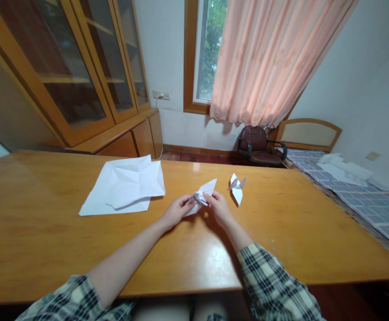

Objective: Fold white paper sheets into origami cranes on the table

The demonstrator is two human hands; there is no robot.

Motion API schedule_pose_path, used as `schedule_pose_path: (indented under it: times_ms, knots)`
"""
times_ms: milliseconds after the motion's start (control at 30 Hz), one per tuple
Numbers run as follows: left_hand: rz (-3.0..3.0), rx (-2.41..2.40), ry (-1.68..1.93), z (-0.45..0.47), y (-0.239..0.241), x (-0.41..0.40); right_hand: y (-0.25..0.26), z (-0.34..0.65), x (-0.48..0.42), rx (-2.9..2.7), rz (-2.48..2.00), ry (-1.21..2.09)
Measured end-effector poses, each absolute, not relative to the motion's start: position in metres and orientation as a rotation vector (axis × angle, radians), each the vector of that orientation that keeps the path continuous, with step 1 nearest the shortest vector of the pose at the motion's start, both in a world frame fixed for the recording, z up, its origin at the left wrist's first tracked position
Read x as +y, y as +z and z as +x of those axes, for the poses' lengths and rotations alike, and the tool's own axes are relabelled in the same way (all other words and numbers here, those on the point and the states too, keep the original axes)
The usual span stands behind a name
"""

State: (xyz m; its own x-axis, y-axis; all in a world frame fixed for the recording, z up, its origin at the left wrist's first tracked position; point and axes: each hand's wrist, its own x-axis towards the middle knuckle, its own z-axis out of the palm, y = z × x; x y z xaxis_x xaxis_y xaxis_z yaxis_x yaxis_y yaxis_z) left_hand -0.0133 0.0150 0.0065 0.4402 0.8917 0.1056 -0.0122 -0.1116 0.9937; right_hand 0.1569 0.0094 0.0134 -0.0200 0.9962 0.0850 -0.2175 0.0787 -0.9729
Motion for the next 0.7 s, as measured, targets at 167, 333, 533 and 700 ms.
schedule_pose_path:
  times_ms: [167,333,533,700]
  knots:
    - [1.454,0.785,0.926,-0.014,0.005,0.015,0.013,0.155,0.011,-1.018,-0.928,1.361]
    - [1.43,0.762,0.892,-0.016,0.005,0.016,0.02,0.153,0.008,-0.91,-0.891,1.421]
    - [1.388,0.713,0.827,-0.022,0.007,0.02,0.024,0.151,0.007,-0.819,-0.88,1.5]
    - [1.416,0.769,0.775,-0.024,0.015,0.019,0.021,0.153,0.007,-0.944,-0.942,1.399]
